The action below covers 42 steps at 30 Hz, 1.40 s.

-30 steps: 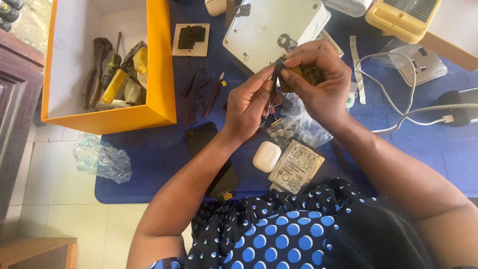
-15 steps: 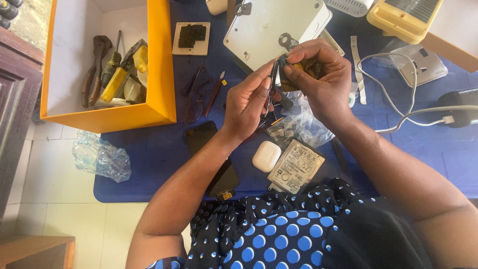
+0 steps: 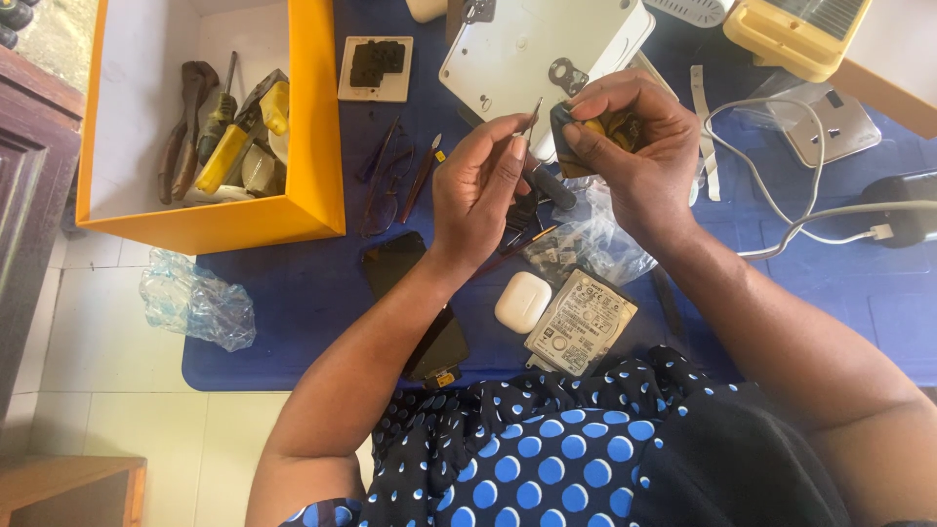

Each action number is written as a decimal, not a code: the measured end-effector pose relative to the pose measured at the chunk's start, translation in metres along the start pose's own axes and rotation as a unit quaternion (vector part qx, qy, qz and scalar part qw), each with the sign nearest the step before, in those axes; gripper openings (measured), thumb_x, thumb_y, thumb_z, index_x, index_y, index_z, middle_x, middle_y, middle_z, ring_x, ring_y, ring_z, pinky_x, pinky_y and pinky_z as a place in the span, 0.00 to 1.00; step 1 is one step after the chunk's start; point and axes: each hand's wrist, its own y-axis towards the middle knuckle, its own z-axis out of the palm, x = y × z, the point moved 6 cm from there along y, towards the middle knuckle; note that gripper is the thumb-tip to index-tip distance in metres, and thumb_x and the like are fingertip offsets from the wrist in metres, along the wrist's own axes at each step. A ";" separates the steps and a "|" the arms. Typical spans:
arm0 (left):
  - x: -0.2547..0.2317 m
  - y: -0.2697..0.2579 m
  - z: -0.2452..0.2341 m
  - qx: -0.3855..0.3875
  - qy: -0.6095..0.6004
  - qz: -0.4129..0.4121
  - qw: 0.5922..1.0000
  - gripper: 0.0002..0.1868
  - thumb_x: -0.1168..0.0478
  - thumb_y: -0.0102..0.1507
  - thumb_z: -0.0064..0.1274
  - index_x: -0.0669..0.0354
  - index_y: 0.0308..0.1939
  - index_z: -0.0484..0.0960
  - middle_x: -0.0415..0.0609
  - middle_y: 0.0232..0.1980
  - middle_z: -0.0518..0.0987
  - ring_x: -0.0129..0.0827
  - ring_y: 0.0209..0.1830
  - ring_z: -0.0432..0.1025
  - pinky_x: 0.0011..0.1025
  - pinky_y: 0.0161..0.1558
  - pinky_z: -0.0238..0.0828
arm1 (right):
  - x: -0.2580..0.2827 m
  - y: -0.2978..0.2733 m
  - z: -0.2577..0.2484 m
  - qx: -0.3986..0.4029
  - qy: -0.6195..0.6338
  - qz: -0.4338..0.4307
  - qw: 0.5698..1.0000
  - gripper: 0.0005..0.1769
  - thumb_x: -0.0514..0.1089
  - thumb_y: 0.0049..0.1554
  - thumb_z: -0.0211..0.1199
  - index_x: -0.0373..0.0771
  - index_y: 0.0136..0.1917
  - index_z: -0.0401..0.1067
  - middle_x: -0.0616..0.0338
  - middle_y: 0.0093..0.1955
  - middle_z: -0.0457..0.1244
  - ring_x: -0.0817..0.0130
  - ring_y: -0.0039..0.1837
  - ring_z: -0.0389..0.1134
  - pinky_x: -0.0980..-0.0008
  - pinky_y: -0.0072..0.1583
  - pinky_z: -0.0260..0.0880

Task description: Repairing electronic components and parts on a workbench.

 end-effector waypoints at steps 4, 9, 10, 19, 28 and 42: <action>-0.003 0.000 0.001 -0.014 0.024 0.001 1.000 0.15 0.59 0.77 0.47 0.63 0.63 0.78 0.41 0.42 0.81 0.17 0.39 0.73 0.19 0.40 0.73 | 0.003 -0.002 0.002 -0.002 0.008 0.001 1.000 0.09 0.26 0.63 0.67 0.34 0.53 0.73 0.59 0.60 0.65 0.78 0.56 0.69 0.78 0.60 0.74; -0.015 0.000 0.003 -0.011 0.080 0.058 0.995 0.12 0.61 0.76 0.52 0.61 0.60 0.80 0.42 0.47 0.80 0.18 0.41 0.74 0.19 0.41 0.72 | 0.009 -0.004 0.006 0.030 -0.055 -0.046 0.997 0.09 0.26 0.65 0.68 0.34 0.54 0.73 0.60 0.58 0.64 0.79 0.58 0.68 0.78 0.62 0.73; -0.014 0.001 0.003 -0.011 0.080 0.058 0.995 0.12 0.61 0.76 0.52 0.61 0.60 0.80 0.42 0.47 0.80 0.18 0.41 0.74 0.19 0.41 0.72 | 0.008 -0.004 0.006 0.031 -0.055 -0.046 0.997 0.09 0.26 0.65 0.68 0.34 0.54 0.73 0.60 0.58 0.64 0.79 0.58 0.68 0.78 0.62 0.73; -0.006 0.001 0.000 -0.023 0.075 0.057 0.995 0.09 0.62 0.74 0.53 0.60 0.57 0.81 0.42 0.48 0.78 0.18 0.40 0.75 0.18 0.41 0.74 | 0.007 -0.002 0.009 0.050 -0.118 -0.054 0.990 0.10 0.28 0.64 0.70 0.35 0.54 0.72 0.61 0.57 0.64 0.79 0.59 0.67 0.78 0.63 0.71; -0.002 0.003 -0.001 -0.035 -0.015 0.021 0.999 0.11 0.60 0.74 0.56 0.62 0.58 0.81 0.41 0.46 0.81 0.19 0.43 0.75 0.19 0.46 0.74 | 0.007 -0.004 0.006 0.044 -0.110 -0.044 0.992 0.09 0.28 0.63 0.71 0.35 0.54 0.73 0.61 0.57 0.64 0.79 0.58 0.67 0.79 0.62 0.71; -0.008 0.001 0.002 -0.005 0.047 0.077 0.996 0.14 0.64 0.71 0.59 0.60 0.61 0.79 0.43 0.53 0.78 0.17 0.42 0.77 0.17 0.40 0.78 | 0.011 -0.005 0.006 0.037 -0.132 -0.087 0.987 0.09 0.27 0.65 0.70 0.34 0.54 0.73 0.59 0.59 0.64 0.79 0.60 0.68 0.78 0.63 0.73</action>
